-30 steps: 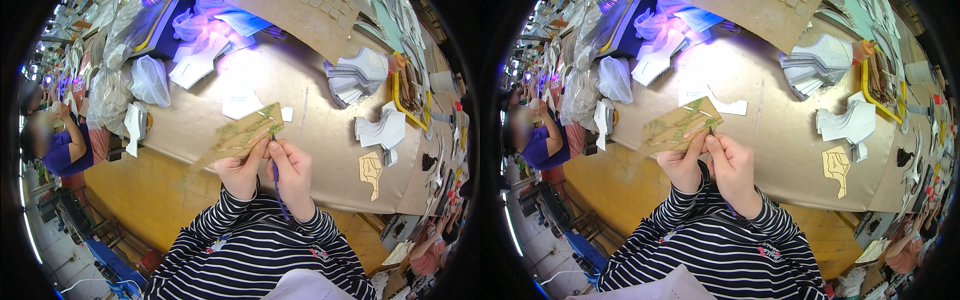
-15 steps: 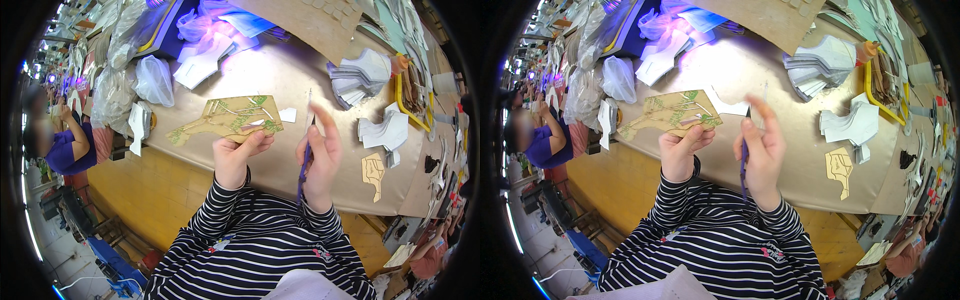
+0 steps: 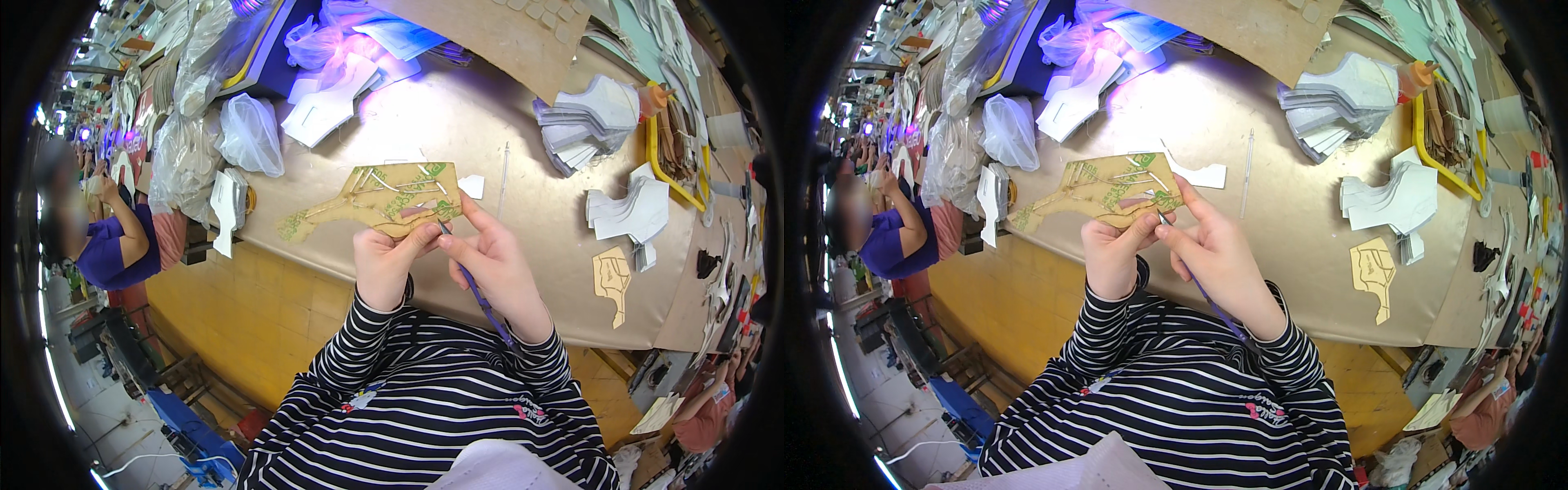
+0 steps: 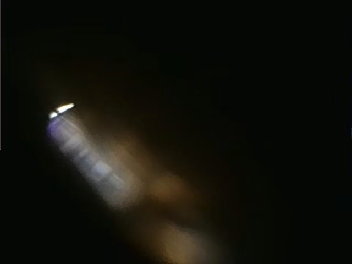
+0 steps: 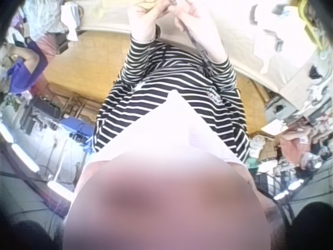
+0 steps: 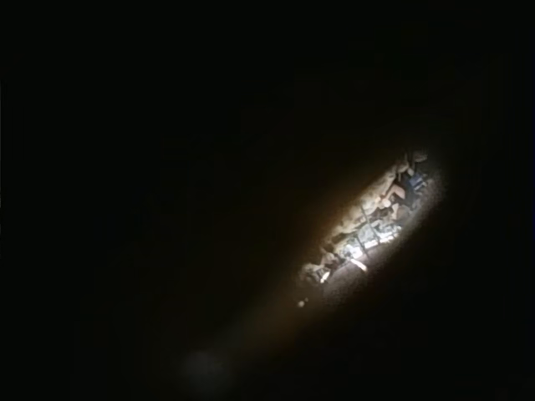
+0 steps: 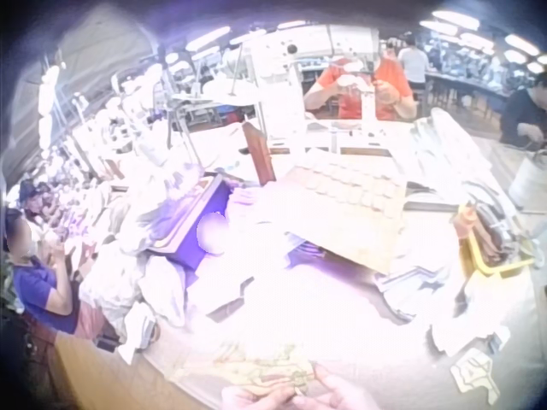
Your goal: The person marks fabric pieces using a pen and a paper template, then cuts the marked fabric with scissors. The person handles multiple fabric pieces and templates, aligning them before marking and cutting.
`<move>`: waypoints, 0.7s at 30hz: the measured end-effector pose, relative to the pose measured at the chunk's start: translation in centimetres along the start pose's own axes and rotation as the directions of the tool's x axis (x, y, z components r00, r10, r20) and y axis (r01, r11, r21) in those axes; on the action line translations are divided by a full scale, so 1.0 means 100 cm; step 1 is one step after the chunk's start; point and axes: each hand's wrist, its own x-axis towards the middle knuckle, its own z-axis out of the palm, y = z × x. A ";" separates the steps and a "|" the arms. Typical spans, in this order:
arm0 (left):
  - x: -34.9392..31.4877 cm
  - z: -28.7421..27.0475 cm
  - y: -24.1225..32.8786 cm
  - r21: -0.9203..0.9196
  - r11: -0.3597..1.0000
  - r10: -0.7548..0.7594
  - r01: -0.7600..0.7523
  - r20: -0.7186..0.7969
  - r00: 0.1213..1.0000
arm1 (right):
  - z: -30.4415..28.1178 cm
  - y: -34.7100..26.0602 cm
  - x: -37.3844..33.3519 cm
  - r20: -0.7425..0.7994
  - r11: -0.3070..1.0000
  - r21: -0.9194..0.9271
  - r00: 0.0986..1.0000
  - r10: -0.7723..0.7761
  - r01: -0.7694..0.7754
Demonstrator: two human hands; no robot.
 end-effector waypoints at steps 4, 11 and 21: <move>-0.001 0.001 0.000 0.043 0.999 0.026 -0.026 0.001 1.000 | 0.003 0.000 0.002 -0.017 1.000 0.004 1.000 0.012 -0.012; -0.002 0.005 0.004 0.083 0.996 0.029 -0.027 -0.025 0.999 | 0.005 0.000 0.001 -0.035 1.000 -0.029 0.999 0.011 -0.012; -0.009 0.012 0.002 0.049 0.998 0.055 -0.048 -0.146 0.988 | 0.020 0.023 0.001 -0.219 0.902 -0.327 0.905 -0.364 0.283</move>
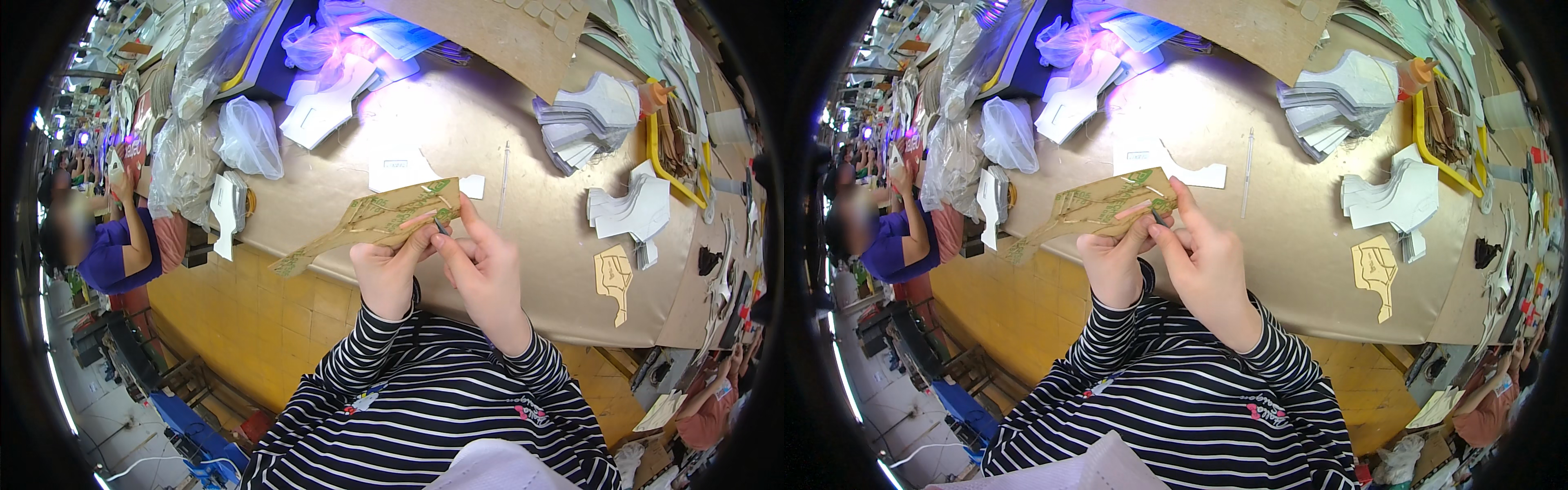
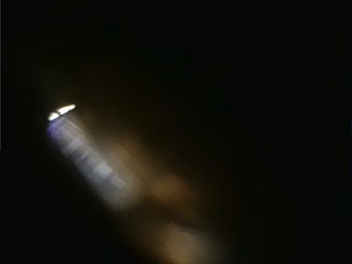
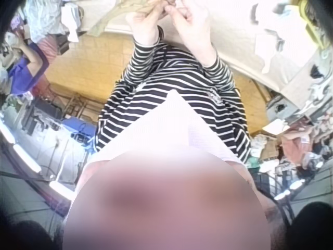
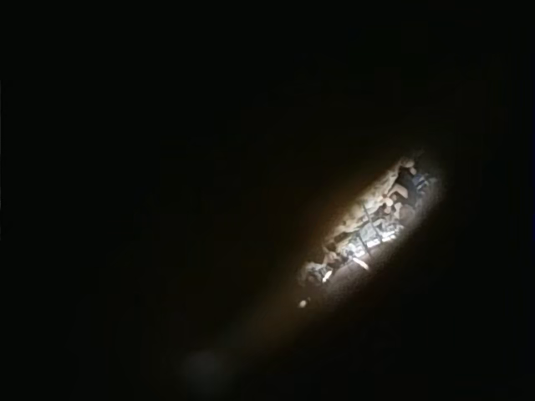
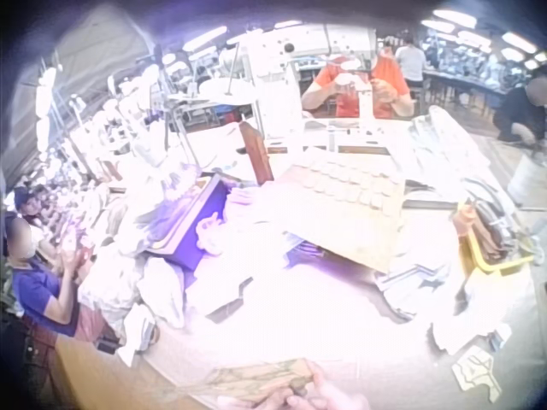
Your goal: The person marks fabric pieces using a pen and a paper template, then cuts the marked fabric with scissors. The person handles multiple fabric pieces and templates, aligning them before marking and cutting.
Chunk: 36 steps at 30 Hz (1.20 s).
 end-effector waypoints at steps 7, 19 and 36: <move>-0.005 0.007 -0.006 -0.101 0.993 0.050 -0.058 -0.082 0.995 | 0.003 -0.007 -0.003 -0.022 0.987 -0.157 0.999 -0.031 0.027; -0.011 0.016 -0.009 -0.111 0.984 0.122 -0.140 -0.152 0.981 | 0.014 -0.014 -0.007 -0.098 0.941 -0.304 0.978 -0.185 0.147; -0.017 0.026 -0.016 -0.054 0.968 0.221 -0.244 -0.270 0.937 | 0.018 -0.012 -0.009 -0.129 0.942 -0.273 0.962 -0.240 0.198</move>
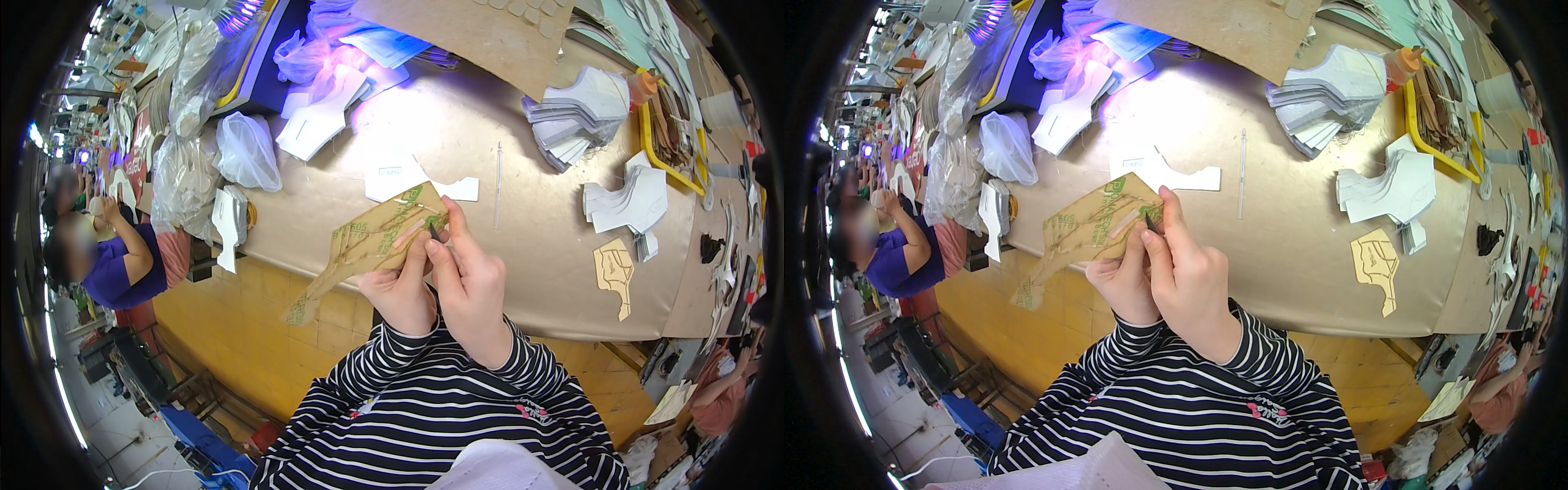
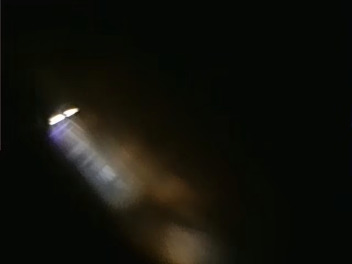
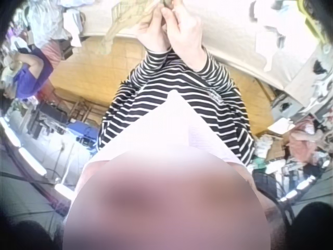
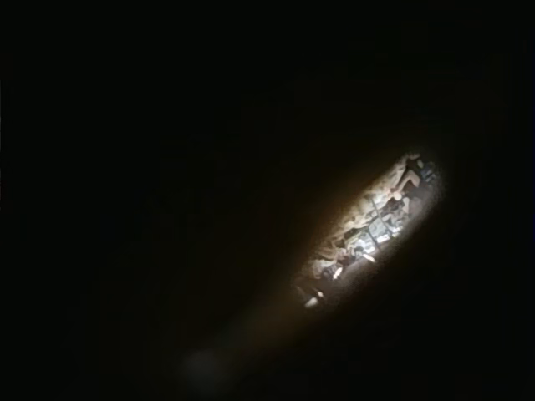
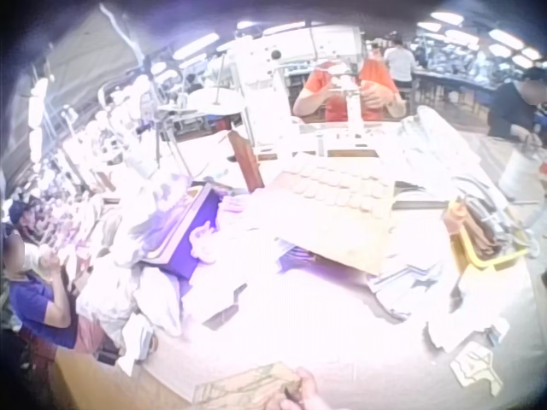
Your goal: The person marks fabric pieces using a pen and a paper template, then cuts the marked fabric with scissors. The person handles multiple fabric pieces and templates, aligning them before marking and cutting.
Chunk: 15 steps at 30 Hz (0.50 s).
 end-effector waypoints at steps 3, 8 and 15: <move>-0.001 0.000 -0.002 -0.015 1.000 0.003 -0.003 -0.015 1.000 | 0.000 -0.001 0.000 0.002 1.000 0.022 1.000 0.015 -0.015; -0.002 0.001 -0.001 0.088 0.994 0.067 -0.064 -0.026 0.997 | 0.000 -0.004 -0.001 0.017 0.998 0.034 0.999 0.050 -0.050; -0.006 0.007 0.001 0.112 0.988 0.111 -0.106 -0.045 0.993 | -0.001 -0.005 -0.002 0.038 0.989 0.106 0.994 0.103 -0.106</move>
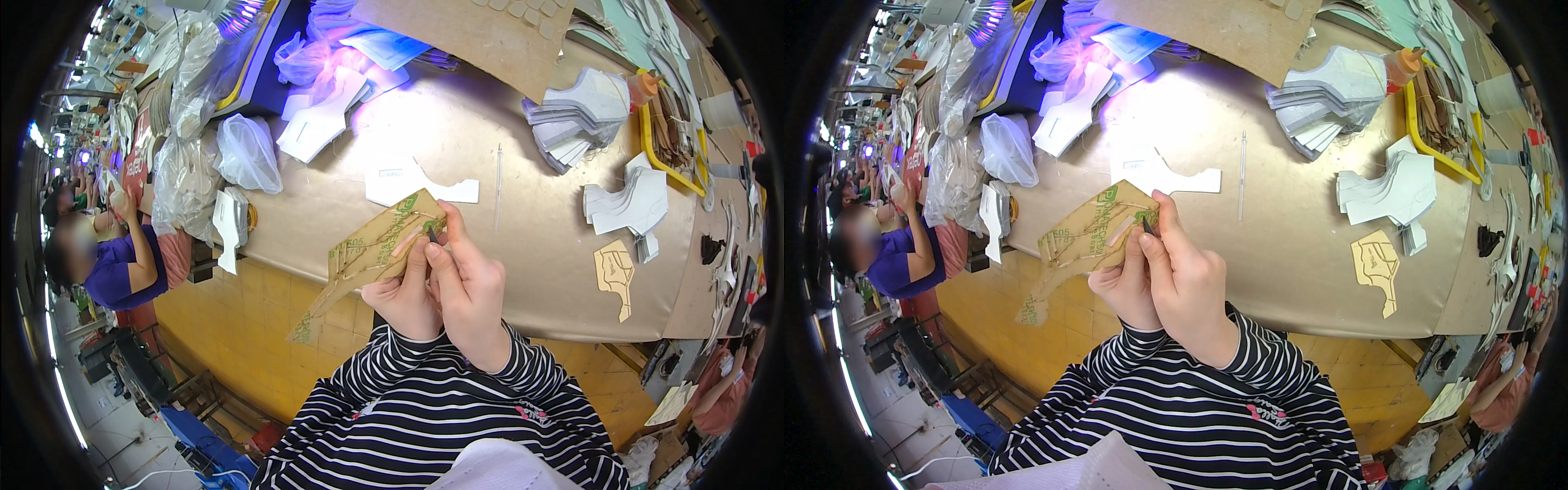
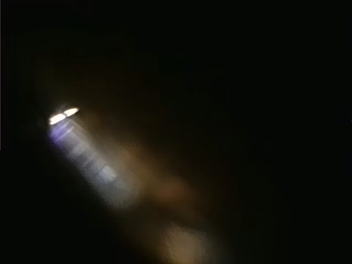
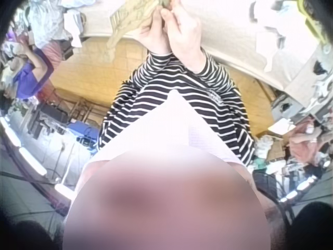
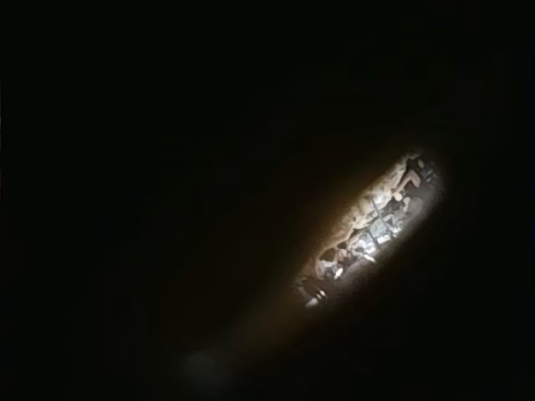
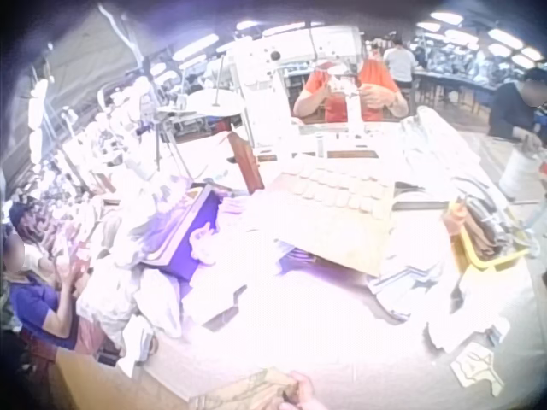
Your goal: The person marks fabric pieces using a pen and a paper template, then cuts the marked fabric with scissors. The person handles multiple fabric pieces and templates, aligning them before marking and cutting.
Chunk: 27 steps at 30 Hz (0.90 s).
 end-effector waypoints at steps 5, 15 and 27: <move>-0.002 0.002 0.000 0.012 1.000 -0.002 0.002 -0.028 1.000 | 0.002 0.000 0.000 -0.010 1.000 -0.005 1.000 0.000 0.000; 0.003 -0.005 -0.004 -0.264 0.961 -0.052 0.078 0.104 0.993 | -0.002 -0.003 0.004 -0.008 0.995 -0.025 0.996 -0.093 0.093; 0.018 -0.025 -0.004 -0.261 0.904 -0.241 0.340 0.347 0.906 | -0.026 -0.004 0.010 0.280 0.943 0.205 0.939 0.199 -0.261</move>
